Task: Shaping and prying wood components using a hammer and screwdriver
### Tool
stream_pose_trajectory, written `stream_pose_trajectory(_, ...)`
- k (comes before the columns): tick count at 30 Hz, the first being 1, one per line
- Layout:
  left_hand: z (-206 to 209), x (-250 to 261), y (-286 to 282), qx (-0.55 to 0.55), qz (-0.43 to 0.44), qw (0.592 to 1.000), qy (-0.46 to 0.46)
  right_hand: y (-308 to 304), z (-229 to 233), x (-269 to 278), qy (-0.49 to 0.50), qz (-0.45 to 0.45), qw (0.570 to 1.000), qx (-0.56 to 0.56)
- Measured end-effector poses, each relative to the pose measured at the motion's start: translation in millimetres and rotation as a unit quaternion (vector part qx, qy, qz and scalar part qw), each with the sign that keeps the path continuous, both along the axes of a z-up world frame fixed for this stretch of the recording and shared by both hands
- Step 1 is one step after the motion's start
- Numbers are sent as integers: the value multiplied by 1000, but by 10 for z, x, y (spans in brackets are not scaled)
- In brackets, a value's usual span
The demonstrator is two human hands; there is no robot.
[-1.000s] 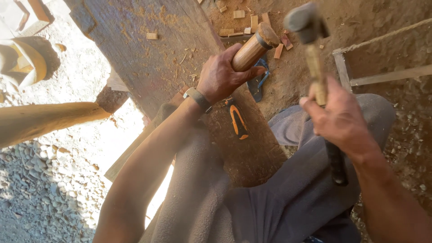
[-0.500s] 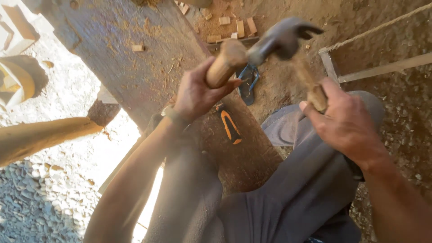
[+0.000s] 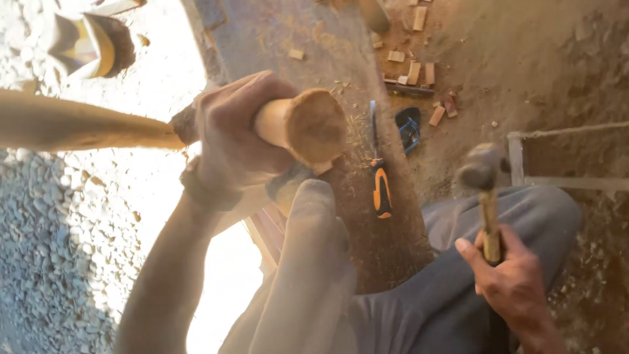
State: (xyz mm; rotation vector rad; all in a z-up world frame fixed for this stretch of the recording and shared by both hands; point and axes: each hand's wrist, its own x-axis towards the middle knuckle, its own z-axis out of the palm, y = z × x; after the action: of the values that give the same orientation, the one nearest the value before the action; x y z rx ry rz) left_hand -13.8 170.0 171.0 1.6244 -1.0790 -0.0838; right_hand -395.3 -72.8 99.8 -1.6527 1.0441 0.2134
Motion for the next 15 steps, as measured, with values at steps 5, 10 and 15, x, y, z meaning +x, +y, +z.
stream_pose_trajectory(5, -203, 70, 797, 192, 111, 968, -113, 221, -131, 79, 184, 117, 974, -54)
stream_pose_trajectory(10, -669, 135, 881, 96, 110, 986, -86, 320, -128, 108, 208, 151, 964, -70)
stream_pose_trajectory(15, -671, 112, 186, -21, 86, 996, -9, 268, -91, 31, 226, 129, 962, -85)
